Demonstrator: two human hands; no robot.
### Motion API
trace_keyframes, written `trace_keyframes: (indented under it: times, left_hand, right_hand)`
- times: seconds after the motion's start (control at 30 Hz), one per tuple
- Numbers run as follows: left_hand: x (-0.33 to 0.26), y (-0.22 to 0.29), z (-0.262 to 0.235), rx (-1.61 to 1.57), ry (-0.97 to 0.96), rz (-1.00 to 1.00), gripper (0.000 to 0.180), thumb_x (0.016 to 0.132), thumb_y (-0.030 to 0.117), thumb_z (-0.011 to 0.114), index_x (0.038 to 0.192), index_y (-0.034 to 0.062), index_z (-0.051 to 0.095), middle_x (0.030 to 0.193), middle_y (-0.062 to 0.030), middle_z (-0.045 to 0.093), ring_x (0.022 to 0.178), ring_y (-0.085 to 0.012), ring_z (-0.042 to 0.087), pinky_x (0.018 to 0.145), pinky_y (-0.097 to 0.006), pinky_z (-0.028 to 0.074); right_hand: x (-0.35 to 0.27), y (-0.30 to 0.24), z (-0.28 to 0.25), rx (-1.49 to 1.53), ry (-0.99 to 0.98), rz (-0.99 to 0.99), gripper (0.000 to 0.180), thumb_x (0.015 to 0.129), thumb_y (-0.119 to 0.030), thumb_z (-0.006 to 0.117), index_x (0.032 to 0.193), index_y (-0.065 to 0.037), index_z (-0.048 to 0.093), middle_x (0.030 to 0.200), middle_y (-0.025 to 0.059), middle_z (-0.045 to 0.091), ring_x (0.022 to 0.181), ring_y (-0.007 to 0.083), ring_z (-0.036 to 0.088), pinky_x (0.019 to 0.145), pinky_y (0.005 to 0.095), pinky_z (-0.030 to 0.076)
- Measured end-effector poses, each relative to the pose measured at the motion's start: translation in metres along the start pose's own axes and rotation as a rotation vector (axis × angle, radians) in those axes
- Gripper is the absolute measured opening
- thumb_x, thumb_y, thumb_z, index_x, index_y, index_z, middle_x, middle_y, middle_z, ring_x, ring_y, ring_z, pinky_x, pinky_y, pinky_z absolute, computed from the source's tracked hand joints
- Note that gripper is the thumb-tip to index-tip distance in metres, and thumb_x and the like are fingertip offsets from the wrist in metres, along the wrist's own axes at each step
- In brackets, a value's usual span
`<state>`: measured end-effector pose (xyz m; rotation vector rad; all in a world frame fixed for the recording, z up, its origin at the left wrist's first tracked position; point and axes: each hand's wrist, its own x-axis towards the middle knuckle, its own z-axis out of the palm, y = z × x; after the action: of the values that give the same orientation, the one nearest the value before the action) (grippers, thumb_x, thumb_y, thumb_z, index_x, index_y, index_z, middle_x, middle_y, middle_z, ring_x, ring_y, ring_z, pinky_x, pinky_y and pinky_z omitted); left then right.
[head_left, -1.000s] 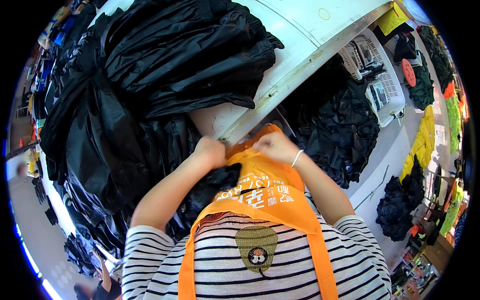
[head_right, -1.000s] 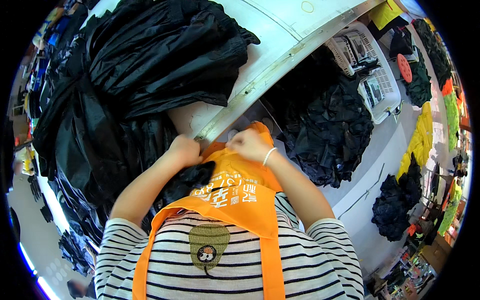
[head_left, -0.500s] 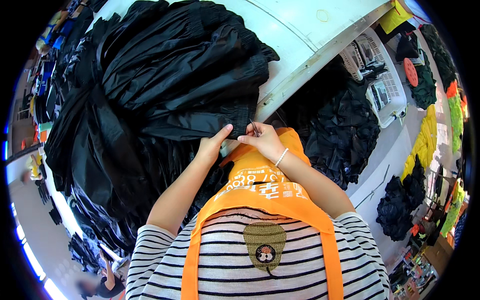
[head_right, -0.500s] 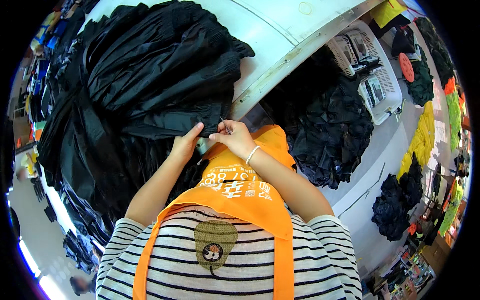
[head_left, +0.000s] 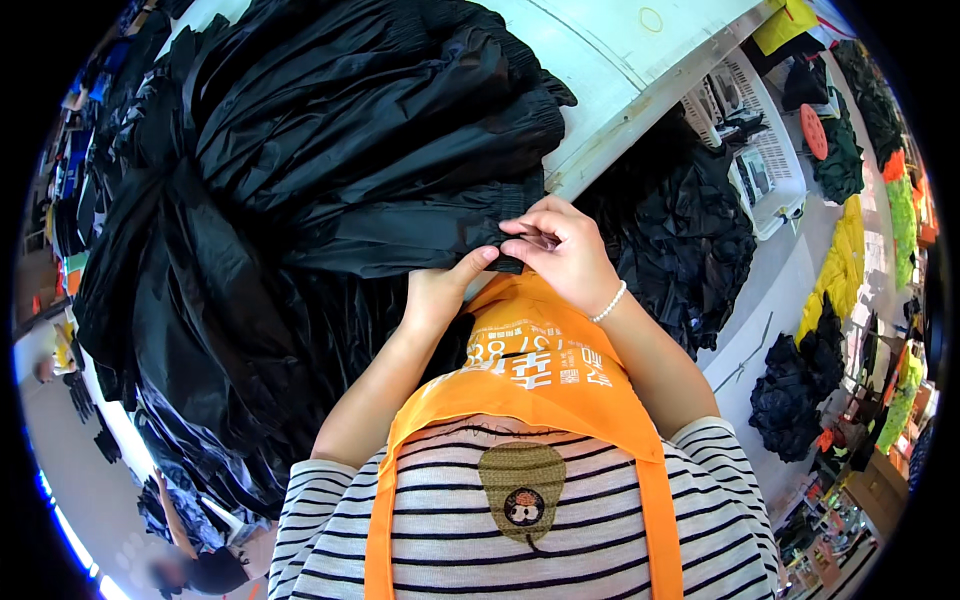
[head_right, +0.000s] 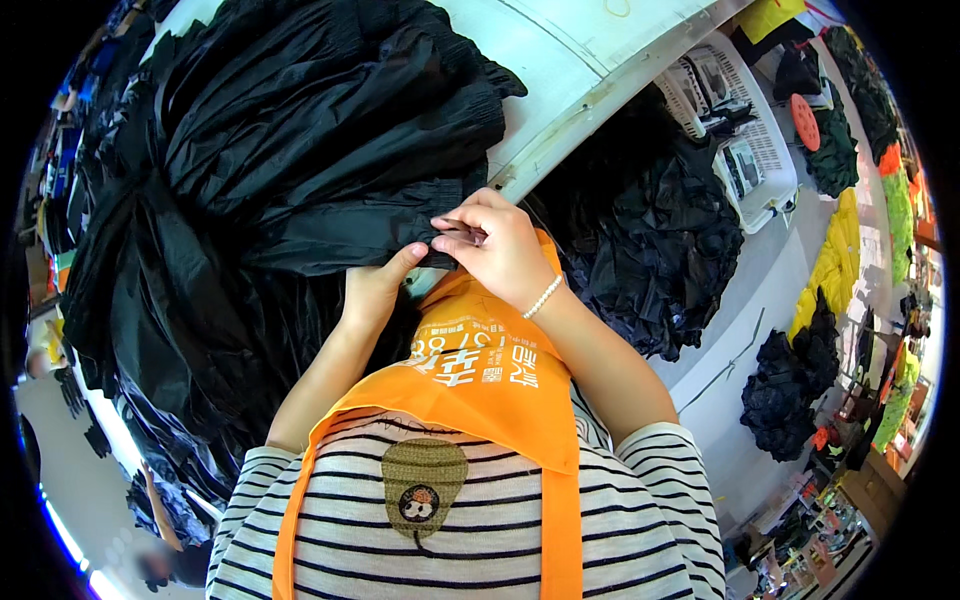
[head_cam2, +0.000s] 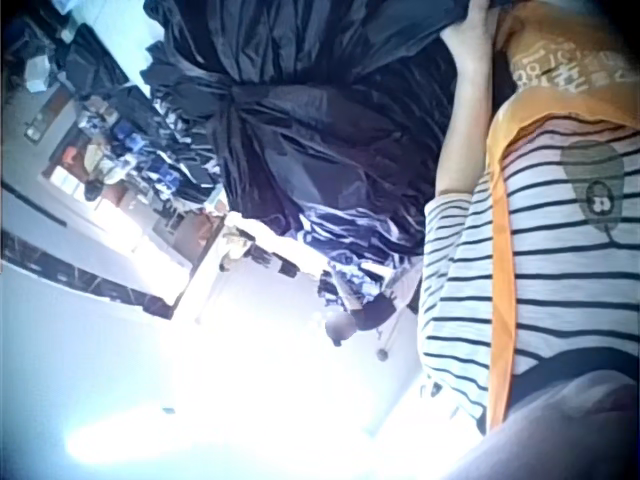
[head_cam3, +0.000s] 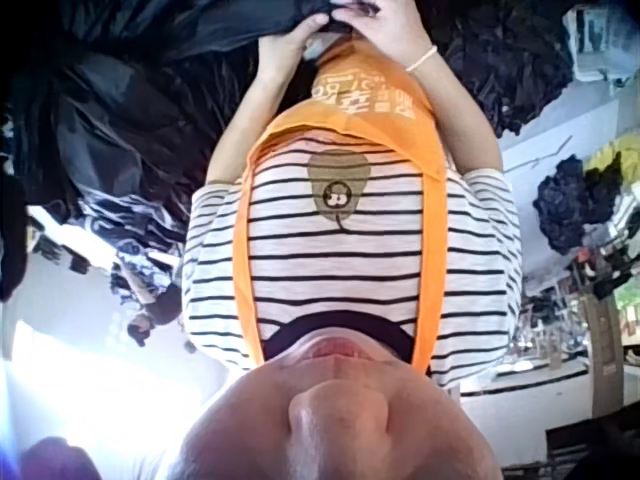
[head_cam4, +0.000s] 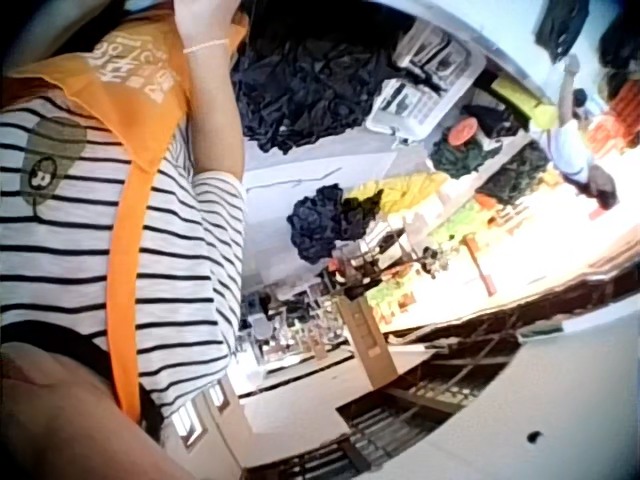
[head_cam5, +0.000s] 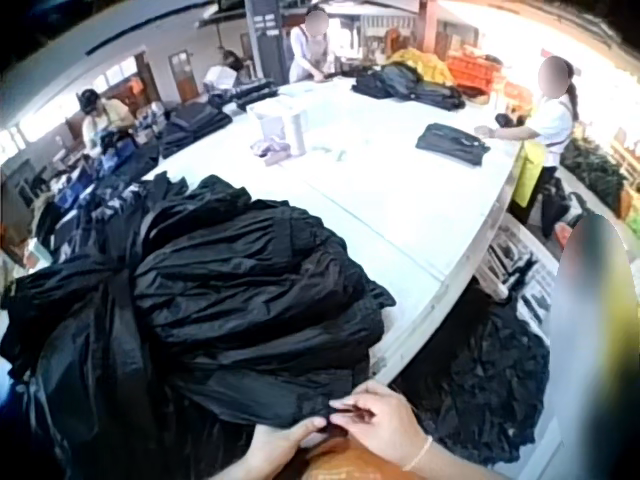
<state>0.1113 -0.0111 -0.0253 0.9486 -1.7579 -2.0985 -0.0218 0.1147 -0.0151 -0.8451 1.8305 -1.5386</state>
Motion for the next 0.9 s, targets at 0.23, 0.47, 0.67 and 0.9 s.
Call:
trace_keyframes:
  times: [0.23,0.47,0.67,0.9]
  left_hand:
    - [-0.006,0.007,-0.003,-0.116,-0.031,-0.148,0.039,0.077,0.012,0.076,0.109,-0.004,0.061,0.109,-0.0085,0.063,0.096,-0.0157,0.058,0.088,-0.028,0.045]
    - [-0.018,0.011,-0.008,-0.024,-0.015,-0.228,0.034,0.078,0.011,0.076,0.104,-0.0039,0.061,0.103,-0.0062,0.063,0.092,-0.013,0.057,0.084,-0.027,0.047]
    - [-0.015,0.0,-0.004,-0.018,-0.015,-0.101,0.023,0.08,0.008,0.073,0.099,-0.0026,0.064,0.096,-0.0047,0.064,0.086,-0.0113,0.058,0.078,-0.025,0.048]
    - [-0.015,0.005,-0.004,-0.05,-0.02,-0.133,0.021,0.08,0.004,0.071,0.099,-0.0015,0.065,0.097,-0.0046,0.065,0.086,-0.0118,0.06,0.078,-0.025,0.047]
  right_hand:
    - [0.007,0.0,-0.003,-0.312,0.264,-0.064,0.012,0.082,-0.007,0.069,0.081,-0.001,0.058,0.075,0.0083,0.057,0.062,0.0166,0.055,0.058,0.0272,0.044]
    - [-0.016,0.01,-0.026,-0.172,0.216,0.158,0.016,0.088,-0.012,0.062,0.096,0.0,0.055,0.078,0.0031,0.051,0.067,0.0099,0.046,0.064,0.0234,0.042]
    - [-0.03,-0.033,0.001,-0.431,-0.029,-0.045,0.02,0.089,-0.016,0.06,0.1,-0.004,0.049,0.09,0.0121,0.053,0.071,0.0257,0.059,0.064,0.0325,0.048]
    - [-0.024,-0.028,0.021,-0.622,0.064,-0.152,0.021,0.085,-0.021,0.064,0.095,-0.006,0.052,0.09,0.0105,0.055,0.068,0.0297,0.059,0.058,0.0359,0.047]
